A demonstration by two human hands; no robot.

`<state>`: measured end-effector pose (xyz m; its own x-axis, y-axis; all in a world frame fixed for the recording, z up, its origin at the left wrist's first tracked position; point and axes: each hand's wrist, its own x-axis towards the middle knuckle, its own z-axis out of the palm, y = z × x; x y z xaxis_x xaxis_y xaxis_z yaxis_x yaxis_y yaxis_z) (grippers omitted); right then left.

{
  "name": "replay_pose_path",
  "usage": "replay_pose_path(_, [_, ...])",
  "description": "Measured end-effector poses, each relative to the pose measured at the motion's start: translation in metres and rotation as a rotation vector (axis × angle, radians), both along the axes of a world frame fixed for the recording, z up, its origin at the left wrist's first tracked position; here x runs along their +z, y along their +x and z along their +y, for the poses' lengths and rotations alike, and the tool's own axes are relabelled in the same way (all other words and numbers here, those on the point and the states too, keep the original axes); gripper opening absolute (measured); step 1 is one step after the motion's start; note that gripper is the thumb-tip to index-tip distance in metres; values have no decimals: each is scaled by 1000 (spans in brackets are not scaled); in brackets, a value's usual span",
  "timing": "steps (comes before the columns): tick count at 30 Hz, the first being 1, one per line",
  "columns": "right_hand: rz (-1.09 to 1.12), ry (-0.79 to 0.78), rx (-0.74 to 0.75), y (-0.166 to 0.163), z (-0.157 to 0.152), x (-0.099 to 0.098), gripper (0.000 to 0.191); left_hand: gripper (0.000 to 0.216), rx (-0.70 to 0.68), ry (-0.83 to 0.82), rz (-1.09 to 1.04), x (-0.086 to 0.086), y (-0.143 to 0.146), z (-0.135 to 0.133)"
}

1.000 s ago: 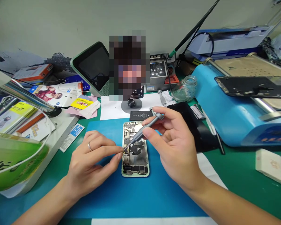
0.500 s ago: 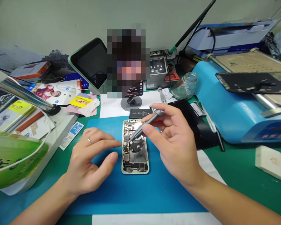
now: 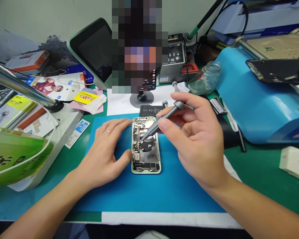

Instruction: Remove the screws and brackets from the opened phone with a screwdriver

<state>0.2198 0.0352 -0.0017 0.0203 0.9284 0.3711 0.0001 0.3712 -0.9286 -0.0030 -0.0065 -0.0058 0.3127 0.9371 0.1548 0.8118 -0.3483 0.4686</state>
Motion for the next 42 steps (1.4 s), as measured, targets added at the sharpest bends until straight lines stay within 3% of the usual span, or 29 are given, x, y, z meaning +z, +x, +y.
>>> replay_pose_path(14, [-239, 223, 44, -5, -9, 4, 48, 69, -37, -71, 98, 0, 0, 1])
replay_pose_path(28, [-318, 194, 8, -7, -14, 6, 51, 70, -49, -70, 113, -1, -1, 1])
replay_pose_path(42, [-354, 191, 222, -5, -17, -8, 60, 63, -49, -47, 112, -2, -2, 0])
